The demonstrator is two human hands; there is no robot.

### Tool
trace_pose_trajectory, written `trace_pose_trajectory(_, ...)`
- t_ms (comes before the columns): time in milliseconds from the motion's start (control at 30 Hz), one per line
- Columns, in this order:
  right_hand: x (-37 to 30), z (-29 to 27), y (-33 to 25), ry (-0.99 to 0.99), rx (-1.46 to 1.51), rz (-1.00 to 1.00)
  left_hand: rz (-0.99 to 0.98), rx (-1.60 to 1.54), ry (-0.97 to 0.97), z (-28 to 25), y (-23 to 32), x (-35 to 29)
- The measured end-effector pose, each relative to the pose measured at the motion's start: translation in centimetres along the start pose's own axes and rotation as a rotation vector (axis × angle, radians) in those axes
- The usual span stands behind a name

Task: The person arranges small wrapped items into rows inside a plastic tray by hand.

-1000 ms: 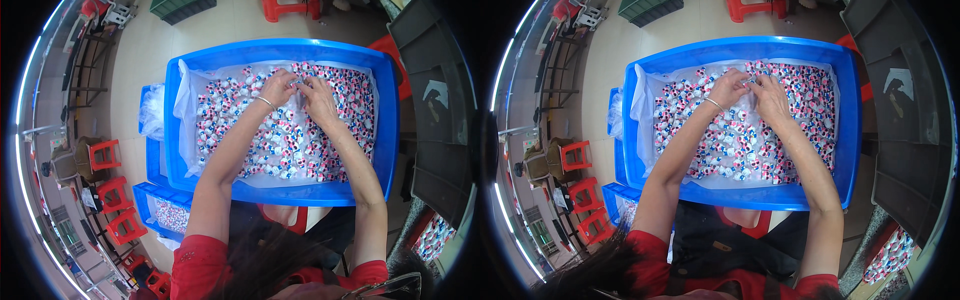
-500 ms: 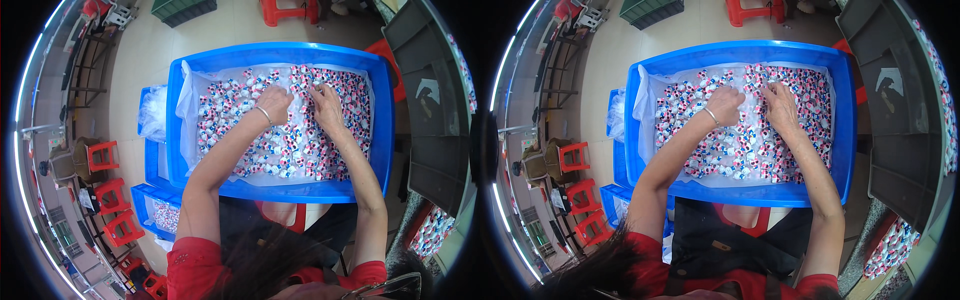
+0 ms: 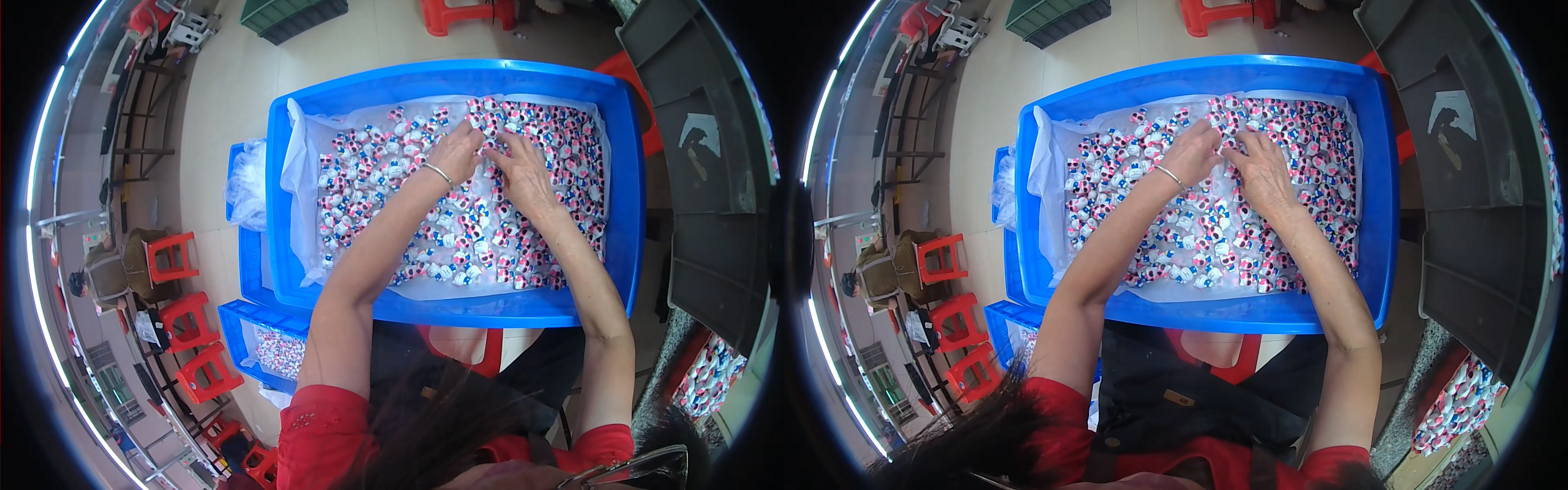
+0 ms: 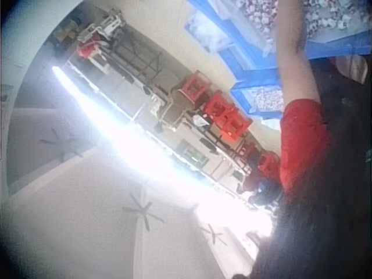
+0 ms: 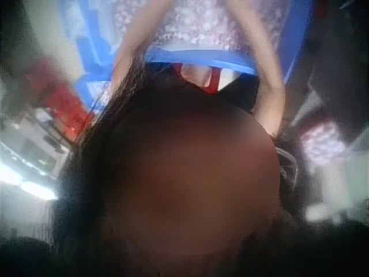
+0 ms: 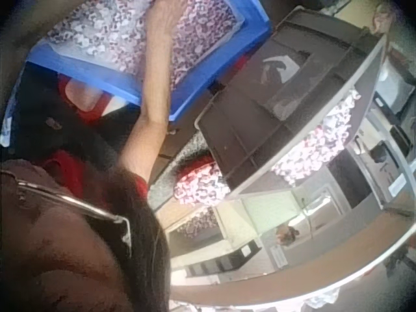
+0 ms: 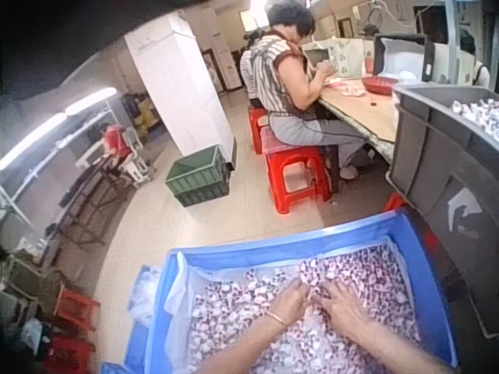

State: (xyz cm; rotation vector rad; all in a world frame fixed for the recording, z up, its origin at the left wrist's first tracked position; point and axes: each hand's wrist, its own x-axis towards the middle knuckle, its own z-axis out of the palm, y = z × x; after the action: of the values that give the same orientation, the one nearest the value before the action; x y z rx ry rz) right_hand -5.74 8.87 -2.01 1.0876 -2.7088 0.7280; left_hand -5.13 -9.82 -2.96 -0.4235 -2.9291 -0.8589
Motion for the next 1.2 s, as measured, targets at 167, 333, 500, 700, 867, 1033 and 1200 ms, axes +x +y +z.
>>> trace_pose_trajectory(167, 0.6, 1.1, -0.4, -0.050, -0.071, 0.008, -0.043, -0.119, 0.151, -0.5, -0.7, -1.6)
trace_pose_trajectory(333, 0.5, 0.5, -0.2, -0.033, -0.015, 0.009, 0.067, 0.170, -0.152, -3.0, 1.7, -4.0)
trace_pose_trajectory(500, -0.3, 0.1, -0.3, 0.009, 0.013, 0.039, 0.096, 0.309, -0.295, -2.2, 1.6, -3.4)
trace_pose_trajectory(700, -1.9, -0.9, -0.3, -0.065, 0.033, -0.017, 0.082, 0.213, -0.217, -2.4, 0.9, -3.0)
trace_pose_trajectory(867, -1.5, -0.5, -1.2, -0.054, -0.078, -0.098, -0.023, 0.053, 0.067, -0.1, 0.8, -3.1)
trace_pose_trajectory(1033, -1.0, 0.1, -1.0, -0.042, -0.029, -0.055, -0.029, 0.105, 0.027, -0.4, 1.0, -3.4)
trace_pose_trajectory(1200, 0.4, 1.5, -1.4, -0.046, -0.072, -0.038, 0.027, -0.030, 0.094, -2.0, 0.5, -3.8)
